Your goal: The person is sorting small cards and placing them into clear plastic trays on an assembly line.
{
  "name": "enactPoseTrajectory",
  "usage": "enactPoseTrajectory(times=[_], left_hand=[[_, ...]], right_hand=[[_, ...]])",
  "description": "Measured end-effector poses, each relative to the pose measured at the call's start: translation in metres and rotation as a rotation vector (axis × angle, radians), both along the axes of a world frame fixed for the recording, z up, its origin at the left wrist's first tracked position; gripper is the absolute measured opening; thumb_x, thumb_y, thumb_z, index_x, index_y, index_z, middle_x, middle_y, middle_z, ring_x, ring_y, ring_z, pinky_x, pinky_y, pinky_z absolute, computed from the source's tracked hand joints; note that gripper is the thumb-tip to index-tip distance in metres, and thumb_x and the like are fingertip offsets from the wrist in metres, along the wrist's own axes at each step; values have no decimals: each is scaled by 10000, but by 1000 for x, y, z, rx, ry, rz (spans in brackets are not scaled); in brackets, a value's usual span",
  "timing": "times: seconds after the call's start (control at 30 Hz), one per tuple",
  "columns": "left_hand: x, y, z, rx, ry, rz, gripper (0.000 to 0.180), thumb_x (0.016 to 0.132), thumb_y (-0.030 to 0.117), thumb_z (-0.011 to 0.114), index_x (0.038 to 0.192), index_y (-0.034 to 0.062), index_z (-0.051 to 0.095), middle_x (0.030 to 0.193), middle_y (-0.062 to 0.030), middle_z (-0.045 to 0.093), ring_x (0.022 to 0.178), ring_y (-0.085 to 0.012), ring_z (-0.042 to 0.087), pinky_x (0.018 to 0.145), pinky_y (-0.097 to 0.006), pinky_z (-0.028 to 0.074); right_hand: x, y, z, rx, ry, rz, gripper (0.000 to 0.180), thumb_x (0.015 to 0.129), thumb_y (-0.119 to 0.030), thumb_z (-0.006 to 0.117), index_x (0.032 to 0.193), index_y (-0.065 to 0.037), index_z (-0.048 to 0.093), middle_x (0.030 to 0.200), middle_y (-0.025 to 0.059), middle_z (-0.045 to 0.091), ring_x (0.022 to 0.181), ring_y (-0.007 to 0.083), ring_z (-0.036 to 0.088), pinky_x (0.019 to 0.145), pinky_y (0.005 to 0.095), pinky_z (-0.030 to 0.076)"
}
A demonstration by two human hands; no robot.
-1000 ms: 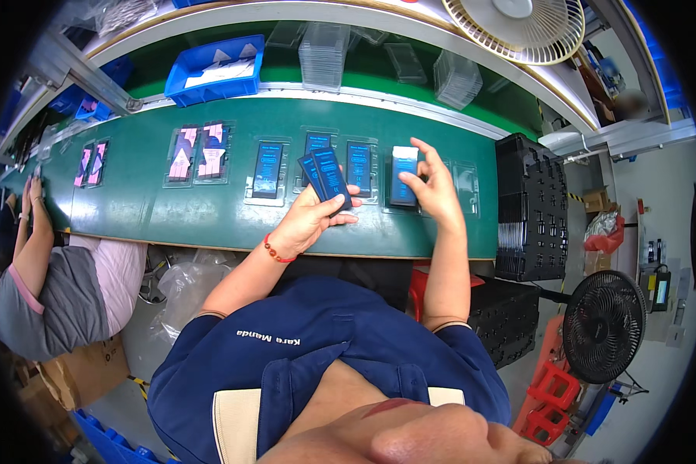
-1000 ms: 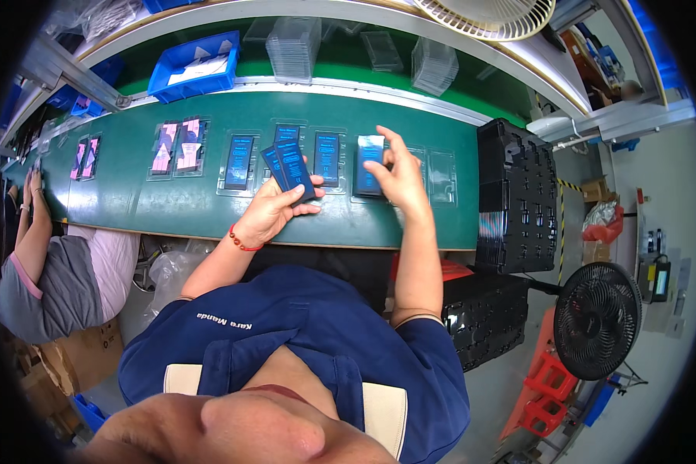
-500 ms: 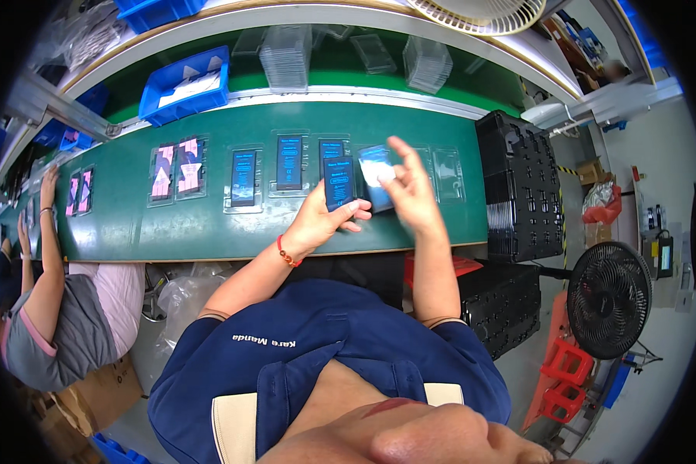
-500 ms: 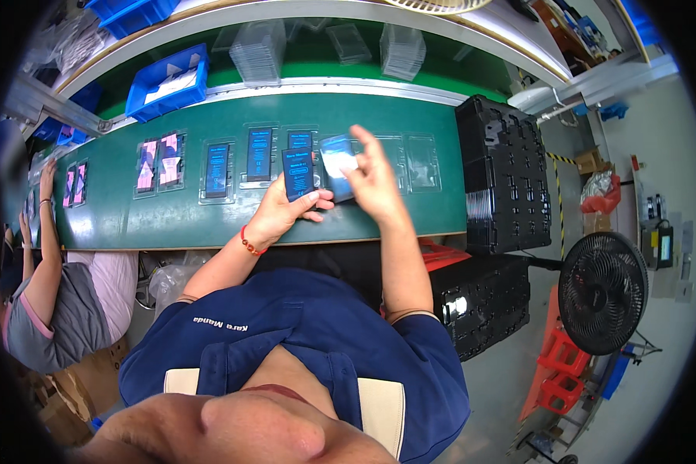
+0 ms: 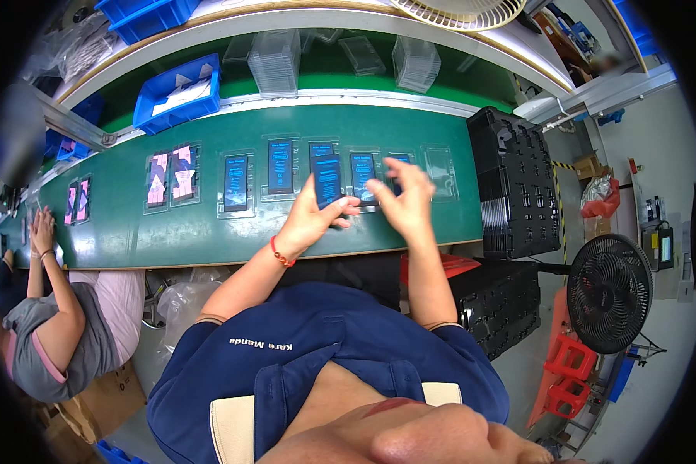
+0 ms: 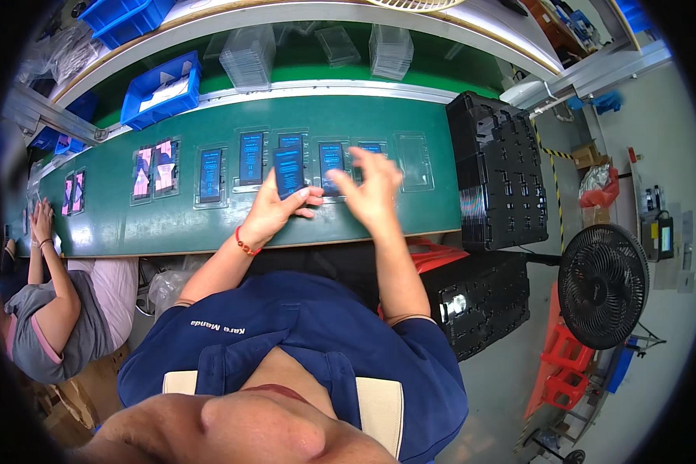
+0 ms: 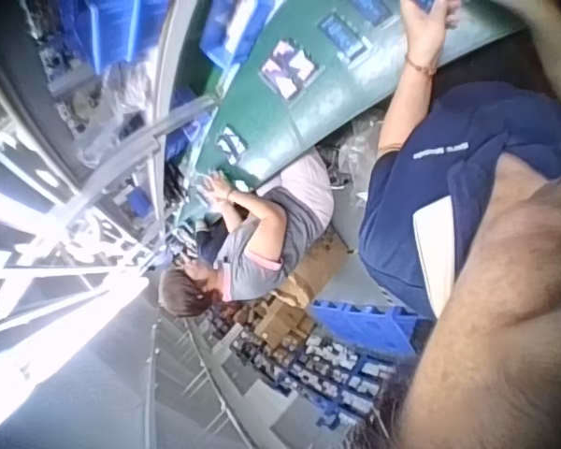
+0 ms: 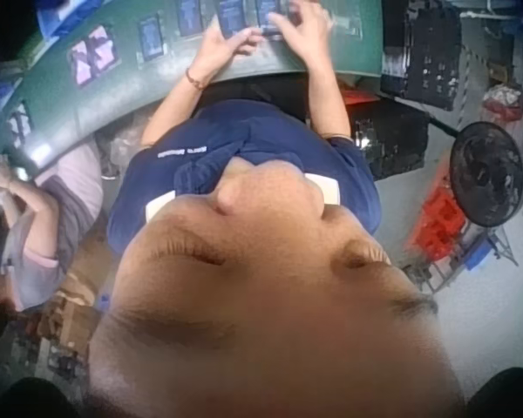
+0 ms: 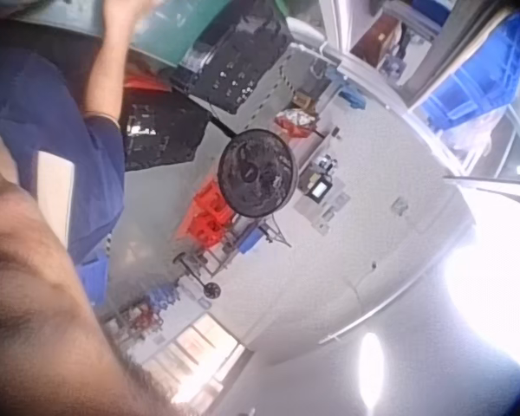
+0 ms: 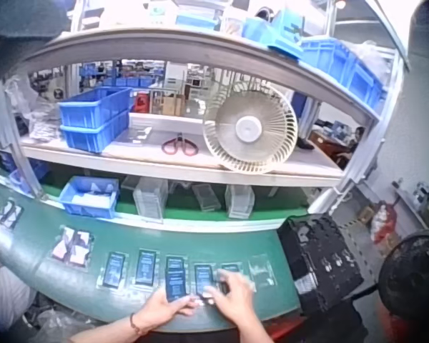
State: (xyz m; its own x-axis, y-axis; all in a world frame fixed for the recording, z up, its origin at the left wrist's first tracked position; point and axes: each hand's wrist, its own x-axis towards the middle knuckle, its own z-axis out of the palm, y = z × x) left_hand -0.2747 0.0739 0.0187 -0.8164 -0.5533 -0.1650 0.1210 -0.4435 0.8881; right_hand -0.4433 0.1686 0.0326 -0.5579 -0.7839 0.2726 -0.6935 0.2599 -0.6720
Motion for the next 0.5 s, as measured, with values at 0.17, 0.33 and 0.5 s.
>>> enactPoseTrajectory(times=[0.17,0.33,0.5], left_hand=[[-4,3,5,-125,-65,-198,826,903,-9,568,1512,170,39,1063,-117,622,941,-164,629,704,-276,544],[39,-44,17,-438,-59,45,613,888,23,614,1425,87,324,1111,-123,632,961,-126,615,814,-261,509],[94,-144,23,-640,-121,467,337,904,99,618,1224,24,542,1010,-73,662,888,-106,621,740,-236,505]], right_hand=[[13,-6,6,-19,-526,184,241,853,-92,676,1046,-3,563,867,-3,557,780,74,551,665,230,468],[-122,30,-26,-274,-125,-222,454,794,-74,701,1224,-78,555,795,67,646,693,124,599,642,262,491],[-131,52,-53,65,215,-168,443,748,-173,727,1176,-127,623,847,80,567,779,216,557,752,345,462]])
